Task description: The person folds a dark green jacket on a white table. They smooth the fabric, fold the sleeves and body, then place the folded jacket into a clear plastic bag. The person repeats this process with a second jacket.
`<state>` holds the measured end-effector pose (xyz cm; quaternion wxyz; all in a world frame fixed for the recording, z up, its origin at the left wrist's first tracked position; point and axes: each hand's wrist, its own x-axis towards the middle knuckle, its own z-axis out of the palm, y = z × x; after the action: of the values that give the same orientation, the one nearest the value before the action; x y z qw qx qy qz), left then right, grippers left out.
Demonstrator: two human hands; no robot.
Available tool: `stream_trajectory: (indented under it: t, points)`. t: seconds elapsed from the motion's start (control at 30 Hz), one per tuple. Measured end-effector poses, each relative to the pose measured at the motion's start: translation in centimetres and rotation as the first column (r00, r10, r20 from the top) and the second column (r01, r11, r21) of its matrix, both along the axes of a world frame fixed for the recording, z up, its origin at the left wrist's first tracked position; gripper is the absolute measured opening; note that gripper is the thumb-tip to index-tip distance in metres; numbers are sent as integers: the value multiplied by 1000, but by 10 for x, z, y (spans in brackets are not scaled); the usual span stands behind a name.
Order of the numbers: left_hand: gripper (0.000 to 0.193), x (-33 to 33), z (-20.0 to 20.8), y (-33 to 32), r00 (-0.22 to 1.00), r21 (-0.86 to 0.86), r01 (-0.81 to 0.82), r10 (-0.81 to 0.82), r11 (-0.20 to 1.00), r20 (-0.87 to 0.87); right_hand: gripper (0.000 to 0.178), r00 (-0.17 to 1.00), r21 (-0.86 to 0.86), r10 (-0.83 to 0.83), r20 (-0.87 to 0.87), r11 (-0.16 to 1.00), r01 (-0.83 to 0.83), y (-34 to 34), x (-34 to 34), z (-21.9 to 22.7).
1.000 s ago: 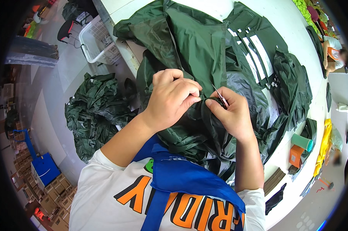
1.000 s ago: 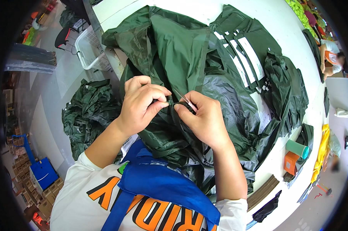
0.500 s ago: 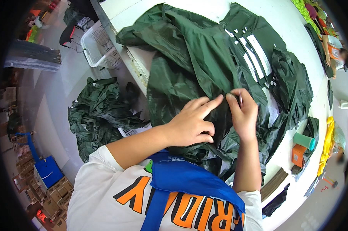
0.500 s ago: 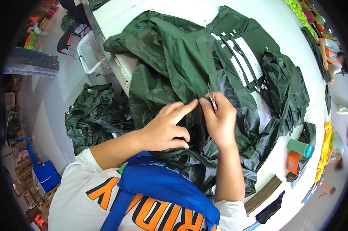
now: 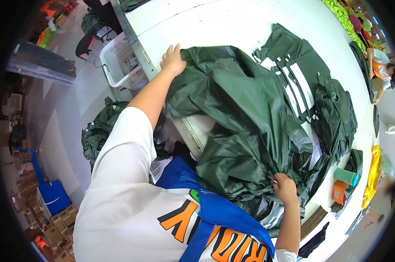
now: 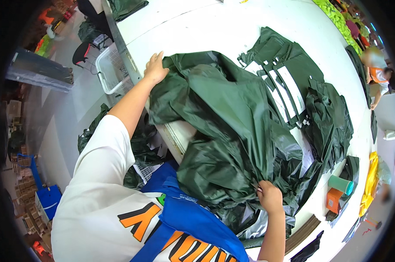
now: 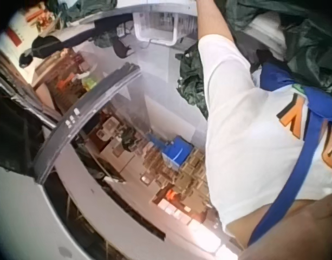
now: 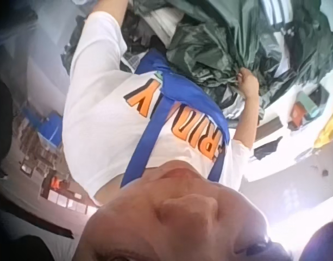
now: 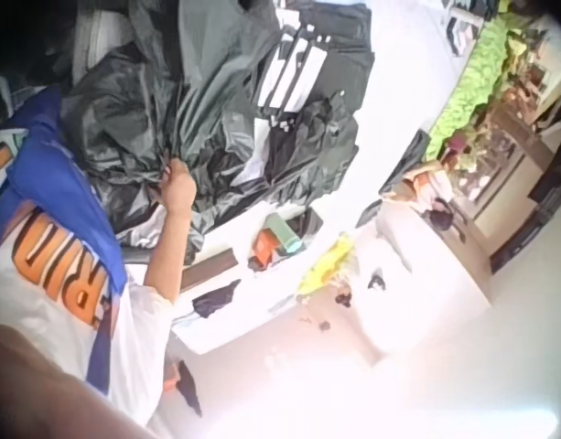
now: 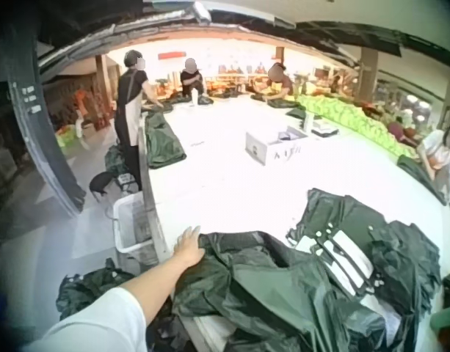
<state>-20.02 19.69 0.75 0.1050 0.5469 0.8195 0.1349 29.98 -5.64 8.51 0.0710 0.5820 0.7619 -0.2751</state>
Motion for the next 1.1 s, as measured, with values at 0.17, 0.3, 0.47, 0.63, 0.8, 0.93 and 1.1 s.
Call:
stream_trajectory:
  t: [0.17,0.3,0.47,0.63,0.8,0.93,1.1]
  points:
    - [14,-17,-21,51,876,172,410,-439,896,200,23,857,-80,-464,-224,885,458,6,5,17]
    - [22,7,40,43,645,331,388,-510,860,569,28,732,273,-487,-477,709,650,65,-63,60]
    - [47,11,101,25,488,523,560,-766,642,417,67,913,522,-38,-407,810,266,191,-257,62]
    - [50,-15,143,38,468,473,727,-863,498,189,51,917,432,22,-398,886,166,262,-275,0]
    - [32,-75,147,45,479,331,759,-825,561,300,11,102,-298,-524,-846,622,724,237,-177,46]
    - [20,-80,148,58,339,307,600,-583,739,739,8,-224,-324,-269,-937,429,843,213,-83,86]
    - [24,-65,150,55,97,186,500,-268,846,959,7,-261,-316,-222,-939,270,909,185,-32,109]
